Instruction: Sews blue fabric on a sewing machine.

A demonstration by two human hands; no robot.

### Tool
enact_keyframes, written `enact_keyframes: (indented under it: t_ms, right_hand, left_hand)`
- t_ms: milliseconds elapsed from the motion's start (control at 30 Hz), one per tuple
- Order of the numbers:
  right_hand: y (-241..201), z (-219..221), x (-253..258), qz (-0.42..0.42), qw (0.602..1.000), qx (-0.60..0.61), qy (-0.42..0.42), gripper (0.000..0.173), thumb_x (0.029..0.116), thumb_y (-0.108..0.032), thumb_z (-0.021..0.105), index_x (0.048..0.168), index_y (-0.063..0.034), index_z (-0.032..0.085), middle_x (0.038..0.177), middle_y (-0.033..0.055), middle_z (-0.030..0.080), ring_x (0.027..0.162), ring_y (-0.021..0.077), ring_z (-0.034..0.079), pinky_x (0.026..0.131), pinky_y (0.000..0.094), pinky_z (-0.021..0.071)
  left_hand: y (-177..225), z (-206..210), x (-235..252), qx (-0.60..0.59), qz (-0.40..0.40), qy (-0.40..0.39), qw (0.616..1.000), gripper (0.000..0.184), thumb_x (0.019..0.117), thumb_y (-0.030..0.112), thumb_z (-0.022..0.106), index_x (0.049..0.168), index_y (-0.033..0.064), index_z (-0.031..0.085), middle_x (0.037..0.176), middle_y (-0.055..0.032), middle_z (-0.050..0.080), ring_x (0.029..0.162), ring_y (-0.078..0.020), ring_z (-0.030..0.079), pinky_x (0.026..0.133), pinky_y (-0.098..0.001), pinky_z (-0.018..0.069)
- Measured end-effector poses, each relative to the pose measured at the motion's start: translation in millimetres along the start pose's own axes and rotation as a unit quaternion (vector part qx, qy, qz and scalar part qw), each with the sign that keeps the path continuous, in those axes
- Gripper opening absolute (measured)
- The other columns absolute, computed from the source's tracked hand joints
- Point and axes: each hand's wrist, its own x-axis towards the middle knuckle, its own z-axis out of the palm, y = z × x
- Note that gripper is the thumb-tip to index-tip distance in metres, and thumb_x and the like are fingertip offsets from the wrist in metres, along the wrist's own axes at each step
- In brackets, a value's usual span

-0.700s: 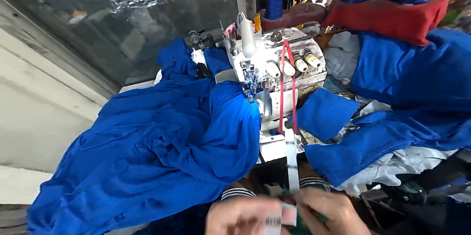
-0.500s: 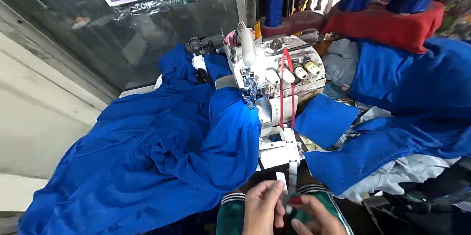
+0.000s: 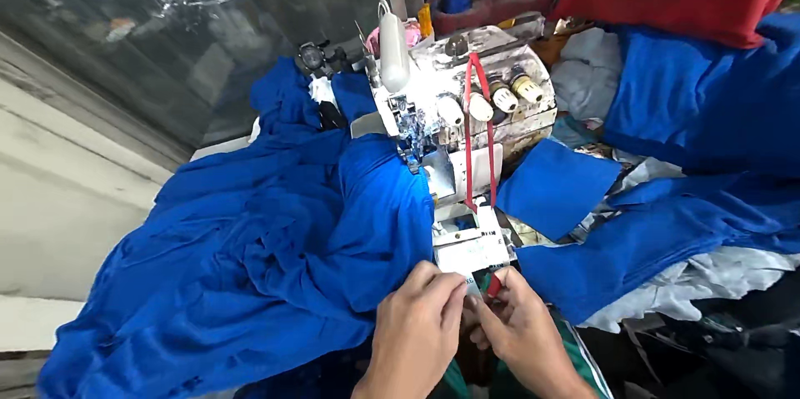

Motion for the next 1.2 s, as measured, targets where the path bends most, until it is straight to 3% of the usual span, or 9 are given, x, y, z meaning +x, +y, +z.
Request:
enact_keyframes:
  t_ms: [100, 233, 300, 400, 533, 700, 833, 1000, 1200]
  right_hand:
    - [1.9, 2.1, 2.8, -0.013, 1.000, 0.022, 0.009, 0.022, 0.0955, -0.015, 0.071, 0.110, -0.0081, 0.056, 0.084, 0.0043, 0.072, 0.058, 0.0199, 0.071, 0.049, 0.0360, 0.0643]
    - [4.1, -3.4, 0.1, -0.041, 0.999, -0.018, -0.005, 0.024, 0.0949, -0.017, 0.072, 0.111, -0.0105, 0.057, 0.091, 0.0004, 0.072, 0.066, 0.0158, 0.072, 0.058, 0.0339, 0.0665]
    - [-0.2, -10.5, -6.7, -0.089, 0.992, -0.091, -0.006, 0.028, 0.0946, -0.022, 0.072, 0.117, -0.0101, 0.060, 0.103, -0.0014, 0.071, 0.074, 0.0099, 0.072, 0.064, 0.0299, 0.0661]
    - [-19.7, -25.0, -14.7, -0.156, 0.979, -0.131, 0.000, 0.034, 0.0953, -0.021, 0.071, 0.124, -0.0055, 0.063, 0.130, 0.0064, 0.065, 0.089, 0.0109, 0.072, 0.070, 0.0286, 0.0656]
    - [-31.7, -28.0, 2.6, -0.193, 0.969, -0.152, -0.003, 0.029, 0.0974, -0.023, 0.068, 0.124, -0.0123, 0.063, 0.121, -0.0018, 0.069, 0.103, 0.0094, 0.070, 0.088, 0.0299, 0.0634]
    - [-61.3, -26.0, -2.7, -0.115, 0.982, -0.145, -0.032, 0.025, 0.0983, -0.025, 0.067, 0.119, -0.0107, 0.066, 0.112, -0.0022, 0.073, 0.100, 0.0080, 0.071, 0.087, 0.0289, 0.0626]
    - [-61.1, -24.8, -5.2, -0.131, 0.984, -0.113, -0.039, 0.018, 0.0972, -0.026, 0.070, 0.105, -0.0111, 0.065, 0.091, -0.0028, 0.073, 0.081, 0.0097, 0.072, 0.074, 0.0282, 0.0631]
    - [-48.3, -29.4, -4.2, -0.171, 0.975, -0.129, -0.051, 0.020, 0.0938, -0.027, 0.075, 0.105, -0.0167, 0.062, 0.086, -0.0044, 0.071, 0.075, 0.0113, 0.071, 0.066, 0.0297, 0.0635]
    - [-63.6, -32.7, -11.9, -0.138, 0.982, -0.115, -0.065, 0.021, 0.0943, -0.026, 0.074, 0.108, -0.0131, 0.064, 0.095, -0.0023, 0.073, 0.084, 0.0132, 0.073, 0.075, 0.0311, 0.0639]
  left_hand:
    - [3.4, 14.7, 18.0, 0.138, 0.037, -0.026, 0.989, 0.022, 0.0990, 0.039, 0.062, 0.102, 0.0232, 0.077, 0.093, 0.0023, 0.067, 0.071, -0.0112, 0.067, 0.056, -0.0320, 0.0566]
    - [5.0, 22.9, 19.9, 0.199, 0.083, -0.003, 0.976, 0.022, 0.1012, 0.032, 0.059, 0.094, 0.0186, 0.075, 0.086, -0.0006, 0.064, 0.066, -0.0156, 0.065, 0.050, -0.0326, 0.0539]
    - [2.6, 23.0, 18.0, 0.189, 0.097, 0.011, 0.977, 0.021, 0.1012, 0.030, 0.059, 0.092, 0.0182, 0.075, 0.085, -0.0001, 0.063, 0.064, -0.0139, 0.064, 0.049, -0.0310, 0.0527]
    - [4.9, 12.2, 11.0, 0.079, 0.058, 0.023, 0.995, 0.019, 0.1000, 0.030, 0.062, 0.094, 0.0210, 0.077, 0.087, 0.0048, 0.066, 0.069, -0.0056, 0.064, 0.055, -0.0250, 0.0553]
    - [8.1, 2.2, 4.5, -0.047, 0.001, 0.048, 0.998, 0.014, 0.0980, 0.028, 0.065, 0.097, 0.0220, 0.078, 0.090, 0.0092, 0.068, 0.073, 0.0006, 0.063, 0.062, -0.0200, 0.0565]
    - [6.2, -7.4, -2.7, -0.195, -0.043, 0.018, 0.980, 0.012, 0.0968, 0.027, 0.070, 0.099, 0.0177, 0.078, 0.092, 0.0060, 0.068, 0.077, -0.0028, 0.065, 0.065, -0.0198, 0.0586]
    - [7.8, -18.4, -9.1, -0.321, -0.071, -0.015, 0.944, 0.016, 0.0980, 0.027, 0.069, 0.101, 0.0148, 0.078, 0.099, -0.0004, 0.072, 0.080, -0.0127, 0.070, 0.066, -0.0263, 0.0618]
    - [0.8, -21.6, -14.3, -0.351, -0.065, -0.058, 0.932, 0.017, 0.0984, 0.026, 0.070, 0.105, 0.0118, 0.075, 0.094, 0.0007, 0.073, 0.074, -0.0116, 0.070, 0.063, -0.0265, 0.0622]
    - [3.4, -22.5, -16.3, -0.406, -0.083, -0.050, 0.909, 0.015, 0.0992, 0.019, 0.068, 0.103, 0.0064, 0.075, 0.083, -0.0028, 0.073, 0.061, -0.0139, 0.067, 0.051, -0.0262, 0.0583]
